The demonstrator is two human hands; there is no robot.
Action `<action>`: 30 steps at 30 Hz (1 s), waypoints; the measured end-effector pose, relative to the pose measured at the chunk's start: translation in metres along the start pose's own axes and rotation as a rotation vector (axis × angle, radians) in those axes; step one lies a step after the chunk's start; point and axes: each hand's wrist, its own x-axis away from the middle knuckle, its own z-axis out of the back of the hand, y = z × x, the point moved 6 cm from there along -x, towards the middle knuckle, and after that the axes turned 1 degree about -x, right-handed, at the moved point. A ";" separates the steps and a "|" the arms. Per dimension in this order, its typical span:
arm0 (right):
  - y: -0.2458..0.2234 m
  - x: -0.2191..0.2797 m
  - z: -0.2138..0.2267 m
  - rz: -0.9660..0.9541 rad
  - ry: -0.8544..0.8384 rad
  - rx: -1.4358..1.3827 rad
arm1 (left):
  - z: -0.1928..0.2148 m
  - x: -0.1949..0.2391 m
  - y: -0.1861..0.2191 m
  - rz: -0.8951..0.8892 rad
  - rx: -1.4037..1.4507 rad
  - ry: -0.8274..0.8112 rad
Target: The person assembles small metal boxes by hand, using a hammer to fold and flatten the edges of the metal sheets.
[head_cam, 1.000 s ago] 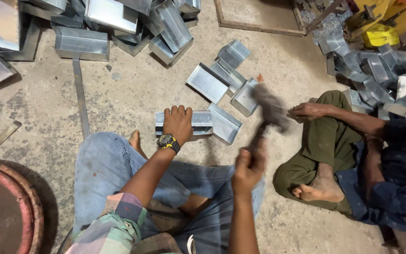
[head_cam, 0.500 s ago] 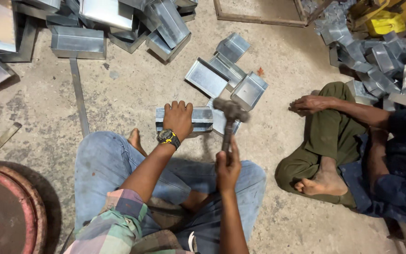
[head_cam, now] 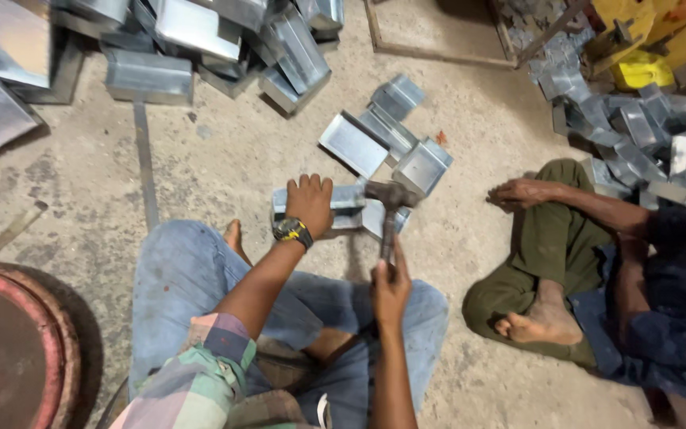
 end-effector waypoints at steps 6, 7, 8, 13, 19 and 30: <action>-0.064 0.026 0.034 0.208 0.082 -0.258 | 0.000 0.061 -0.068 0.432 0.219 0.410; -0.072 0.030 0.036 0.254 0.087 -0.292 | -0.015 0.070 -0.088 0.567 0.342 0.400; -0.077 0.035 0.037 0.295 0.086 -0.322 | -0.033 0.073 -0.094 0.535 0.373 0.321; -0.052 0.028 0.004 0.319 0.138 -0.360 | -0.095 0.067 -0.079 0.361 0.323 0.161; -0.031 0.023 -0.025 0.308 -0.006 0.287 | -0.105 0.065 -0.043 0.316 0.274 0.136; -0.081 0.027 -0.052 0.188 -0.159 0.327 | -0.109 0.058 -0.042 0.360 0.256 0.106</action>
